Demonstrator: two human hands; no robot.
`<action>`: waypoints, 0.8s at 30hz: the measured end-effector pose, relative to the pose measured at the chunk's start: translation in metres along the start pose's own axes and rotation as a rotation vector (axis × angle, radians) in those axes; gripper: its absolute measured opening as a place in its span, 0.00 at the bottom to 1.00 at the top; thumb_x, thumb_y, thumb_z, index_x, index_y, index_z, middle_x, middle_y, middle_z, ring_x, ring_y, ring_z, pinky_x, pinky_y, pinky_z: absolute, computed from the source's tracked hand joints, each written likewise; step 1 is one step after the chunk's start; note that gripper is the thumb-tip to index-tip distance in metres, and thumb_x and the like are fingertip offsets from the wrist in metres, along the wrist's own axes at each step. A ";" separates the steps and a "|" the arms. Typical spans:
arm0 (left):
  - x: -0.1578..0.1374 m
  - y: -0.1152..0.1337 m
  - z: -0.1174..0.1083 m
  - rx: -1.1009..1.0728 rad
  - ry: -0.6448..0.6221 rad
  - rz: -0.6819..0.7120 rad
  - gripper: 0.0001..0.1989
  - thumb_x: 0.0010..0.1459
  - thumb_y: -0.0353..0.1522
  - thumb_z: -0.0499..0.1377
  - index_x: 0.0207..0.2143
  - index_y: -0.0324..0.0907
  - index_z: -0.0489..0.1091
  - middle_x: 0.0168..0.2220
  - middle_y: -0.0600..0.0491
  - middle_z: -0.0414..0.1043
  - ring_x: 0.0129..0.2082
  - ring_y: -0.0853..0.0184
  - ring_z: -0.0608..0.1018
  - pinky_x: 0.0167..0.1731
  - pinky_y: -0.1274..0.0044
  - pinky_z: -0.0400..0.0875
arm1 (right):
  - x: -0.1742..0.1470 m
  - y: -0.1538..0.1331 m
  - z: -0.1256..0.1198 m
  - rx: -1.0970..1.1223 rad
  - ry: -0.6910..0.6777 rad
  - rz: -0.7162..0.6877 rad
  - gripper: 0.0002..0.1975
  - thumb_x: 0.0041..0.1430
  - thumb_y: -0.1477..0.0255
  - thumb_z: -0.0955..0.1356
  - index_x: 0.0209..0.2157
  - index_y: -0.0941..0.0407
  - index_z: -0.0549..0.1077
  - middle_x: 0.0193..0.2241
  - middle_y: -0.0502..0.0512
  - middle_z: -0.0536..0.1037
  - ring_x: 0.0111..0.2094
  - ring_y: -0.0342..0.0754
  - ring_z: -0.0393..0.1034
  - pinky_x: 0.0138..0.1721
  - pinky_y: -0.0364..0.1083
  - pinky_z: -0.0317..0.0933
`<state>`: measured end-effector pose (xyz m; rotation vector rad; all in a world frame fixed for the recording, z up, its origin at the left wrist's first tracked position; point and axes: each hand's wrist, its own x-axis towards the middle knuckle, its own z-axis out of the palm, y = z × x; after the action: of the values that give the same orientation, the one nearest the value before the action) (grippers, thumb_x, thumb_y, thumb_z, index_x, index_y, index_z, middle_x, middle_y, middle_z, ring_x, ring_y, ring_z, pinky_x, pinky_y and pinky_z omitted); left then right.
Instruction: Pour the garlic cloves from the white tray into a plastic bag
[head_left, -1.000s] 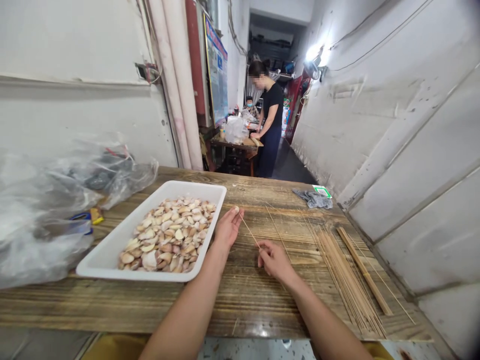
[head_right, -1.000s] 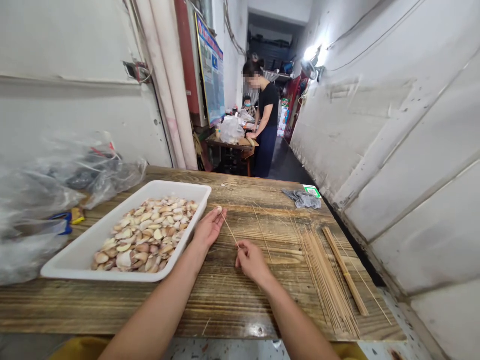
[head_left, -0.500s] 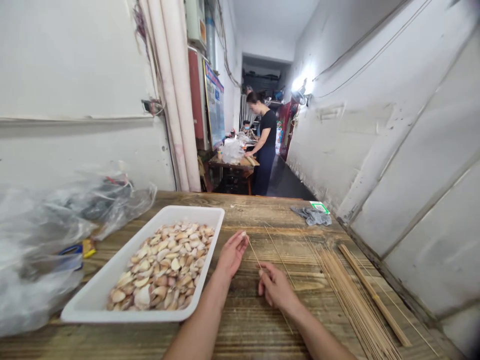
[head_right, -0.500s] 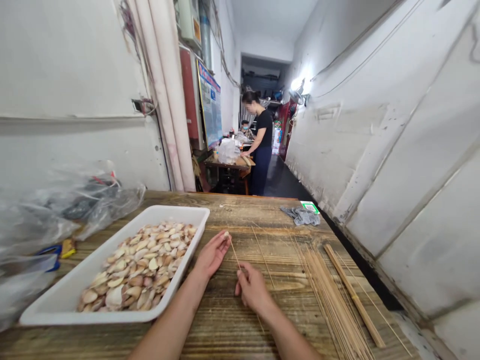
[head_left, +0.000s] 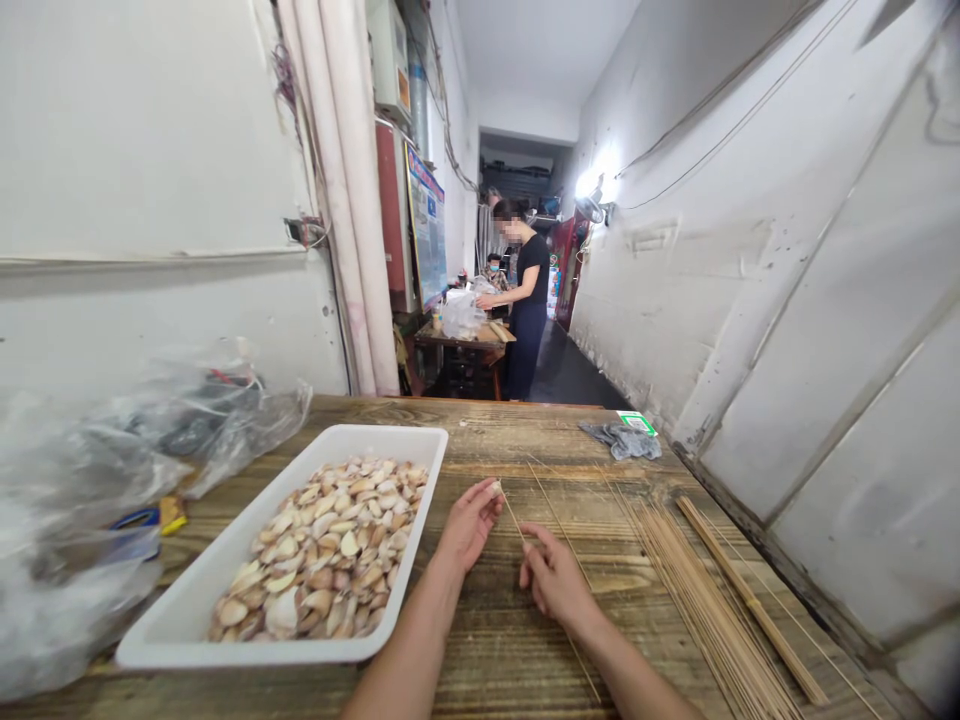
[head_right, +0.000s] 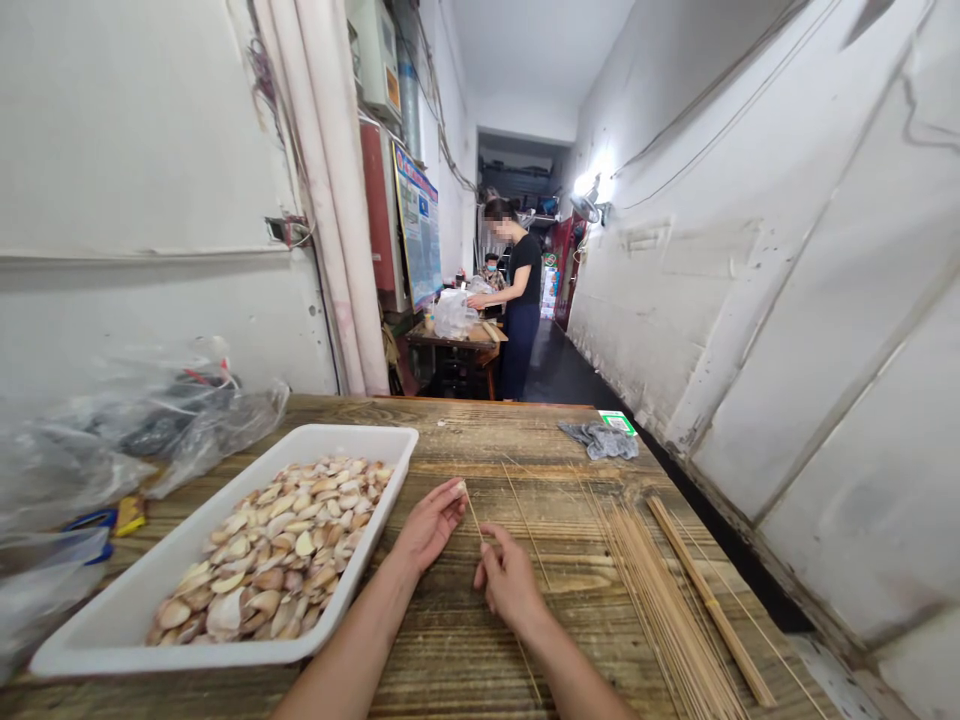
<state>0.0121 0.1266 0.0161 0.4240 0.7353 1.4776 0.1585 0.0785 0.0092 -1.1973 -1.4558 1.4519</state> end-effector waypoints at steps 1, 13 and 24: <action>0.002 -0.001 -0.001 -0.003 -0.004 0.005 0.10 0.49 0.22 0.62 0.36 0.35 0.71 0.29 0.50 0.74 0.27 0.74 0.75 0.29 0.84 0.71 | 0.000 0.000 0.000 -0.003 0.001 0.000 0.34 0.48 0.50 0.61 0.50 0.60 0.59 0.14 0.41 0.65 0.07 0.36 0.48 0.08 0.38 0.41; -0.058 0.013 0.039 0.675 0.161 0.750 0.09 0.47 0.30 0.62 0.34 0.45 0.76 0.39 0.48 0.72 0.40 0.62 0.73 0.44 0.74 0.66 | 0.022 0.008 -0.027 0.108 0.175 0.138 0.20 0.46 0.57 0.64 0.36 0.57 0.61 0.14 0.40 0.65 0.07 0.35 0.48 0.07 0.36 0.37; -0.109 0.148 -0.042 1.736 0.416 0.746 0.19 0.53 0.32 0.50 0.44 0.37 0.72 0.47 0.42 0.72 0.49 0.54 0.71 0.51 0.65 0.63 | 0.037 0.026 -0.035 -0.004 0.289 -0.062 0.20 0.47 0.63 0.63 0.40 0.59 0.62 0.19 0.42 0.65 0.11 0.36 0.55 0.10 0.37 0.46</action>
<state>-0.1185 0.0237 0.1050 1.8576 2.3166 1.1928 0.1841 0.1216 -0.0176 -1.2935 -1.2858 1.1791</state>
